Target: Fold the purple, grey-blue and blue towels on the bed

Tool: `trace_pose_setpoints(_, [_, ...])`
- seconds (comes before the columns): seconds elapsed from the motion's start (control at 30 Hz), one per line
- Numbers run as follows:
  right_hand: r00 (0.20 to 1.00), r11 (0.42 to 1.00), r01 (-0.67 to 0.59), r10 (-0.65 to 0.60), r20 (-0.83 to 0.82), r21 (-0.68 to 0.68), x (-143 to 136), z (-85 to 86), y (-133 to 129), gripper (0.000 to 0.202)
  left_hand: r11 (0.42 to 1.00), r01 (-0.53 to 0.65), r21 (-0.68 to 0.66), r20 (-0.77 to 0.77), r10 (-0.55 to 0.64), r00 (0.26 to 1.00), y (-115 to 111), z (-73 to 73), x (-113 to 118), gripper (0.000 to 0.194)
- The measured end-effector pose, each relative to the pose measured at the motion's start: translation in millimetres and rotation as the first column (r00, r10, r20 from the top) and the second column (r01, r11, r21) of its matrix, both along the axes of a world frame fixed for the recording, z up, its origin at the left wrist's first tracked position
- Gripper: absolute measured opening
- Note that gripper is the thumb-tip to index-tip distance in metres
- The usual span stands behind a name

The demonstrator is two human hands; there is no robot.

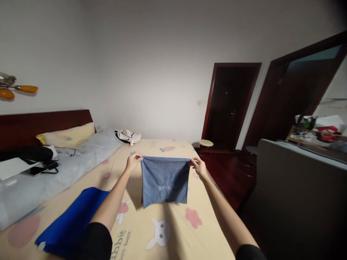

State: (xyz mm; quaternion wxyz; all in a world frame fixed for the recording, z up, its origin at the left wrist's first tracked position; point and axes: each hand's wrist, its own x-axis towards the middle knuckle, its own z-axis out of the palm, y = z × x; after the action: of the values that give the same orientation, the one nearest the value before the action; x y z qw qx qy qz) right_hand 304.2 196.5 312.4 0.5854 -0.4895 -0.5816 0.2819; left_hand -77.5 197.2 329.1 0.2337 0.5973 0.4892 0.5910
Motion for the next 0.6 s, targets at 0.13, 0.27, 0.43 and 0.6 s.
trace_pose_setpoints(0.13, [0.999, 0.999, -0.017, 0.018, -0.041, 0.028, 13.1, -3.3, -10.8, 0.061, 0.997, -0.032, 0.066, -0.086, 0.038, 0.996, -5.1, -1.9, -7.2, 0.029])
trace_pose_setpoints(0.27, [0.996, 0.994, -0.085, 0.083, -0.035, -0.067, 32.2, -48.8, -54.7, 0.054, 1.000, 0.029, 0.005, -0.221, -0.028, 0.975, -46.1, -53.3, -16.9, 0.023])
trace_pose_setpoints(0.43, [0.990, 0.934, -0.139, 0.123, -0.069, -0.330, 34.6, -155.0, -132.1, 0.053, 0.976, 0.071, -0.207, -0.383, -0.148, 0.912, -130.9, -164.4, -3.2, 0.012])
trace_pose_setpoints(0.6, [0.991, 0.828, -0.103, 0.040, -0.125, -0.551, 21.5, -244.5, -193.0, 0.051, 0.925, 0.008, -0.379, -0.569, -0.240, 0.787, -201.2, -258.4, 11.1, 0.012])
